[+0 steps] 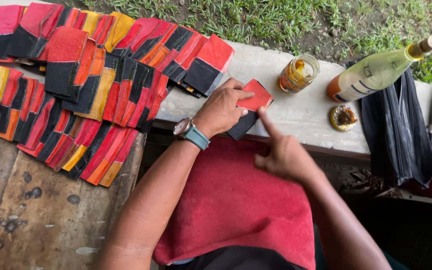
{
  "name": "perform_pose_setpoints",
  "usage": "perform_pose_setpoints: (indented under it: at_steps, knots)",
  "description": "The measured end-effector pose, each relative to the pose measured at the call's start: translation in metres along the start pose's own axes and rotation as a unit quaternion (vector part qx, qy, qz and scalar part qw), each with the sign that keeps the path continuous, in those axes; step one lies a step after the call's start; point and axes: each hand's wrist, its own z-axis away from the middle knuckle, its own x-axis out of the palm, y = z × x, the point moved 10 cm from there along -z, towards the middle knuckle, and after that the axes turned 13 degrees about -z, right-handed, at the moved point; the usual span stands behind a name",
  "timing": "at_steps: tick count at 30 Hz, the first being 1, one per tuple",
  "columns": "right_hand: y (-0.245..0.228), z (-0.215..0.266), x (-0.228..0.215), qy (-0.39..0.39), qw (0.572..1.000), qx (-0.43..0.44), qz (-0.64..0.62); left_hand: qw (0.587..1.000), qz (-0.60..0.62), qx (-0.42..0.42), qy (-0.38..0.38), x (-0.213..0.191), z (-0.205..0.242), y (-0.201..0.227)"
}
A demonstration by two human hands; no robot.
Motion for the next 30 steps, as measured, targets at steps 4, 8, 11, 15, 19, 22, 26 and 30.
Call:
perform_pose_setpoints:
  at_steps: [4, 8, 11, 15, 19, 22, 26, 30]
  knots:
    - [-0.054, 0.016, 0.023, -0.059, 0.978, -0.19, -0.071, 1.0, -0.009, -0.008, -0.006, 0.002, -0.001, -0.005]
    - [-0.034, 0.014, 0.031, 0.01, 0.994, -0.029, 0.106, 1.0, -0.009, 0.0, -0.007, 0.004, 0.0, -0.005]
    - [-0.02, 0.013, 0.047, -0.024, 0.959, 0.034, 0.279, 1.0, -0.007, 0.001, 0.006, 0.005, -0.006, -0.008]
    - [-0.026, 0.015, 0.062, 0.057, 0.917, -0.065, 0.39, 1.0, -0.009, 0.007, 0.012, 0.007, -0.004, -0.009]
    - [-0.015, 0.025, 0.101, -0.025, 0.895, -0.143, 0.421, 1.0, -0.002, -0.002, -0.005, 0.01, -0.003, -0.009]
    - [-0.022, 0.022, 0.069, 0.117, 0.937, -0.14, 0.298, 1.0, -0.004, -0.002, 0.016, 0.0, -0.008, -0.011]
    - [-0.034, 0.03, 0.078, 0.083, 0.925, -0.143, 0.342, 1.0, 0.006, 0.007, 0.012, 0.0, 0.001, -0.006]
    - [-0.051, 0.025, 0.031, 0.151, 0.914, -0.154, 0.344, 1.0, 0.012, -0.014, -0.003, 0.002, -0.004, -0.007]
